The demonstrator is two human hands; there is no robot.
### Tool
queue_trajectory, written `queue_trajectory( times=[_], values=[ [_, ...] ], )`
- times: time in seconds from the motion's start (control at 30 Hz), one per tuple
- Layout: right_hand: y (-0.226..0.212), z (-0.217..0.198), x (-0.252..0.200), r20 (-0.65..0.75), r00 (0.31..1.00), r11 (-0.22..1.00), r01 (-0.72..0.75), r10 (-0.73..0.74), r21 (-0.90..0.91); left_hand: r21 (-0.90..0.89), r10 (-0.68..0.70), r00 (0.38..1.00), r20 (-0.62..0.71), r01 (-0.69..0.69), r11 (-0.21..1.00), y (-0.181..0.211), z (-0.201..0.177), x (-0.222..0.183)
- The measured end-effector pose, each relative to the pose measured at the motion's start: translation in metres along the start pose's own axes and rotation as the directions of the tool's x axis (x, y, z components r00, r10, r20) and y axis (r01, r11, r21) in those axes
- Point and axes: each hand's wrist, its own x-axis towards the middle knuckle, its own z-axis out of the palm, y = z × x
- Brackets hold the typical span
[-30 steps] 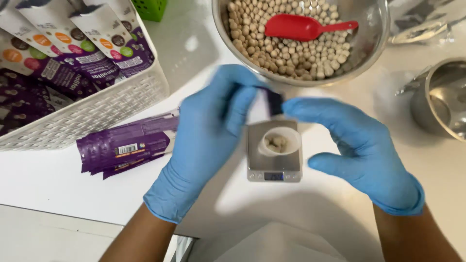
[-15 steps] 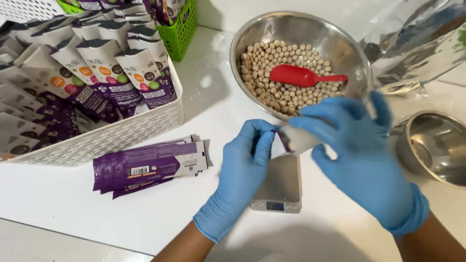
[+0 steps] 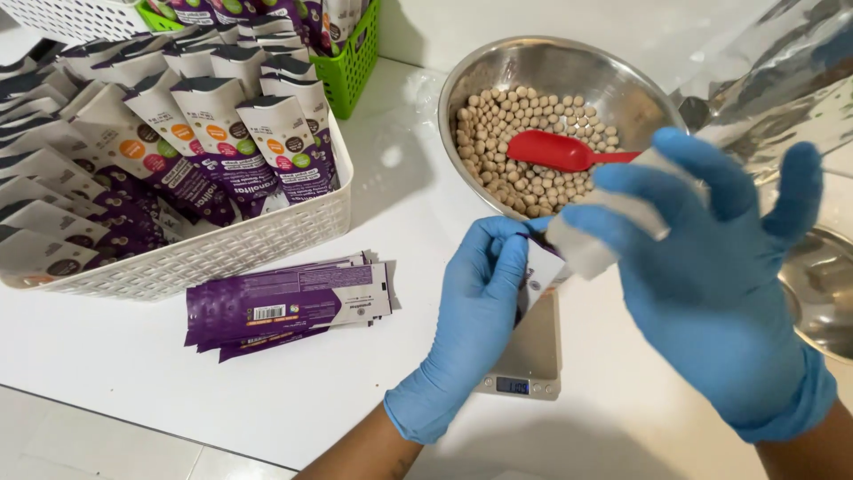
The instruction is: Weighing and packaging small round food items into individual pouches
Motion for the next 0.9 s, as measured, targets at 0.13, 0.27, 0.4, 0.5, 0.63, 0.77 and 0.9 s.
queue_trajectory(
  times=[0.13, 0.27, 0.4, 0.5, 0.63, 0.77, 0.9],
  values=[
    [0.018, 0.019, -0.016, -0.277, 0.958, 0.996, 0.083, -0.072, 0.028, 0.095, 0.224, 0.974, -0.021, -0.221, 0.971, -0.023, -0.025, 0.02],
    [-0.016, 0.067, -0.05, 0.203, 0.886, 0.718, -0.457, 0.416, 0.525, 0.01, 0.196, 0.977, -0.08, -0.196, 0.981, -0.063, -0.073, 0.037],
    [-0.066, 0.081, -0.057, 0.616, 0.536, 0.401, -0.843, 0.577, 0.358, 0.073, 0.237, 0.971, -0.027, -0.235, 0.969, -0.04, -0.077, 0.04],
    [-0.068, 0.082, -0.07, 0.56, 0.651, 0.451, -0.759, 0.512, 0.469, -0.052, 0.191, 0.982, -0.011, -0.191, 0.98, -0.047, -0.078, 0.041],
    [-0.115, 0.081, -0.091, 0.305, 0.93, 0.765, -0.042, -0.206, 0.643, -0.056, 0.22, 0.975, 0.023, -0.219, 0.974, -0.055, -0.088, 0.041],
    [-0.187, 0.126, -0.093, 0.182, 0.804, 0.584, 0.236, -0.567, 0.777, -0.116, 0.224, 0.974, 0.031, -0.219, 0.969, -0.054, -0.093, 0.045],
    [-0.175, 0.116, -0.083, 0.152, 0.769, 0.665, 0.414, -0.621, 0.621, -0.031, 0.227, 0.972, 0.062, -0.225, 0.974, -0.039, -0.101, 0.044]
  ],
)
